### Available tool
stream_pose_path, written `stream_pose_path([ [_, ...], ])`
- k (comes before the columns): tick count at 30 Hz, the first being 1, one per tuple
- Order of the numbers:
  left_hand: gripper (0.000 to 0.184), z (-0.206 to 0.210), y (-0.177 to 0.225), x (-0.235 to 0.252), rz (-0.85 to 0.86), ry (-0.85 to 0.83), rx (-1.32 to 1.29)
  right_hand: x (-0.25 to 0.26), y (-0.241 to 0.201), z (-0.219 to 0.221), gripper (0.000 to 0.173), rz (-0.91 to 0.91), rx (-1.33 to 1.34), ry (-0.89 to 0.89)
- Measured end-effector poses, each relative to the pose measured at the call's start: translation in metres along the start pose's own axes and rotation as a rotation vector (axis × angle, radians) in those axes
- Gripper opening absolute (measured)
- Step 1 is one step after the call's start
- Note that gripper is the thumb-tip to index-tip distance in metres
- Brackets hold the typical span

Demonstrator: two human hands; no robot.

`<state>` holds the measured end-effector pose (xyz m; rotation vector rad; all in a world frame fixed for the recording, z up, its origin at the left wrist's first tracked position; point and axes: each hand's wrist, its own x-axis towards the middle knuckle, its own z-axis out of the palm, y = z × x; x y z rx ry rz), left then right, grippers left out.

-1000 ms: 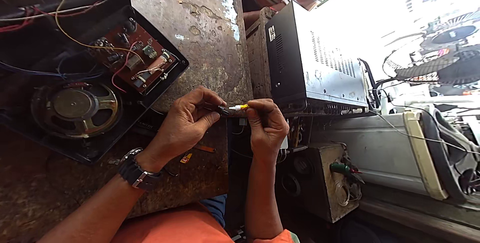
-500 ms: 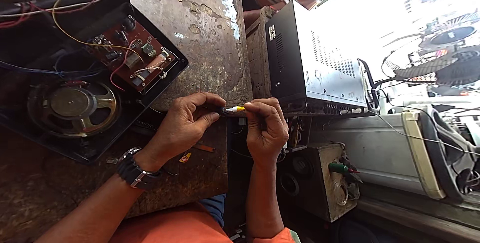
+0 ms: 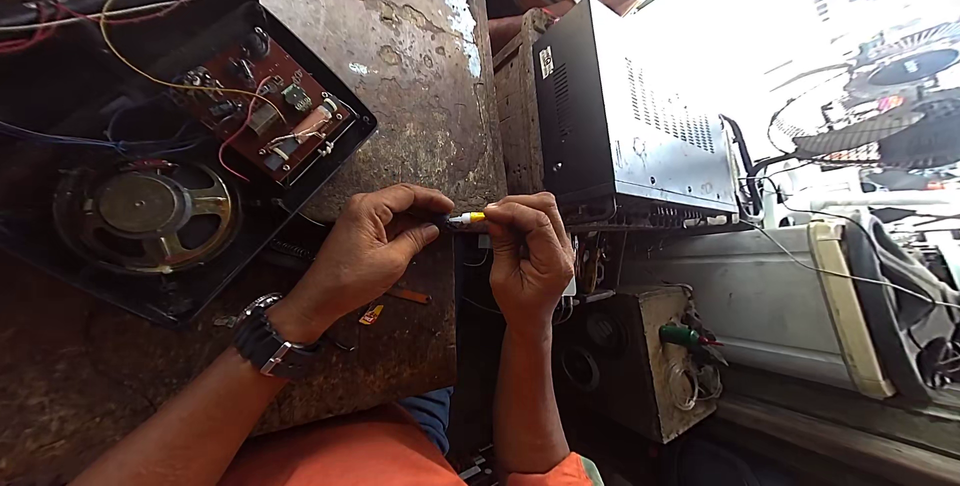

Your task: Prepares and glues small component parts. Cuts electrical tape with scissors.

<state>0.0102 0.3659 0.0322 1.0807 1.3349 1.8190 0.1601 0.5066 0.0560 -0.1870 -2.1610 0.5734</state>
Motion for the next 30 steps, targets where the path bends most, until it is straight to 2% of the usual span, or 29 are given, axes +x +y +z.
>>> stream_pose_path([
  [30,0.029,-0.0004,-0.0010,0.0007,0.008,-0.009,-0.030,-0.0040,-0.0024,0.0041,0.007,-0.005,-0.004,0.025],
])
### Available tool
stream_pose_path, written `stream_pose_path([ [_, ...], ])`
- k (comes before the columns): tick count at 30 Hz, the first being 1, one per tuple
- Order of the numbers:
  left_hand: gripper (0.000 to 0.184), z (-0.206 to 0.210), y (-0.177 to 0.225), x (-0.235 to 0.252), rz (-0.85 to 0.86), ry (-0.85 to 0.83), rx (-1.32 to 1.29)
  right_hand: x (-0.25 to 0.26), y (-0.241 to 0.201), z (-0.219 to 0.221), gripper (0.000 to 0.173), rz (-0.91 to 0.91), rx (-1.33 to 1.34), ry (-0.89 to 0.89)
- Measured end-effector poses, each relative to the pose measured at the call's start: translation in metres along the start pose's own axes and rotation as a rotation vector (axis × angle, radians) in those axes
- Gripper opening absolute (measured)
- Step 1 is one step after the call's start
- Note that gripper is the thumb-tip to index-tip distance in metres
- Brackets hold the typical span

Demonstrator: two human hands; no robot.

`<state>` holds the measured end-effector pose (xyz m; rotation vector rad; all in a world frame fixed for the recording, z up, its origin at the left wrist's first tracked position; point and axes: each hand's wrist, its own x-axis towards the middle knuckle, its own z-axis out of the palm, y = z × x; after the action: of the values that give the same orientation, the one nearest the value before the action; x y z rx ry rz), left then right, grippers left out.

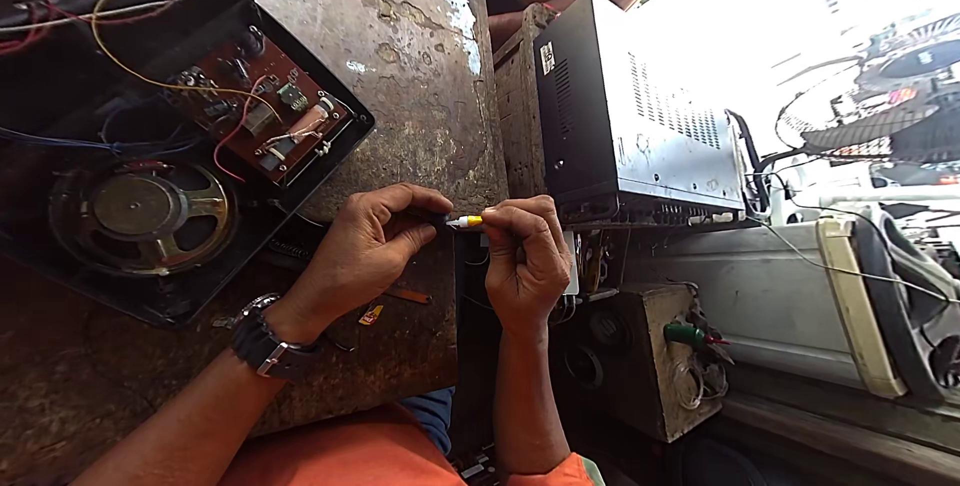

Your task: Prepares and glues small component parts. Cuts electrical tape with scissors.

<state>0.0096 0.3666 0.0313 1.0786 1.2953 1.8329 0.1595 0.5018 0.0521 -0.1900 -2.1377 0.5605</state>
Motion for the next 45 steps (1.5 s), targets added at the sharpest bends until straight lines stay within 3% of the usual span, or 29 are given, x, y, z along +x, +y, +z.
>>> stream_pose_path([
  [17,0.027,-0.001,-0.002,0.001,0.009,0.004,0.028,-0.005,0.006,0.000,0.007,0.051,0.007,0.000],
  [27,0.026,0.002,-0.001,0.001,0.001,0.025,-0.090,-0.006,0.009,-0.006,0.017,0.204,0.196,0.133],
  [32,0.035,0.002,0.000,0.000,-0.052,0.036,-0.062,-0.010,0.010,-0.007,0.022,0.280,0.335,0.166],
  [45,0.016,0.003,0.000,0.000,-0.097,0.071,-0.126,-0.013,-0.003,0.001,0.014,0.103,0.081,0.129],
])
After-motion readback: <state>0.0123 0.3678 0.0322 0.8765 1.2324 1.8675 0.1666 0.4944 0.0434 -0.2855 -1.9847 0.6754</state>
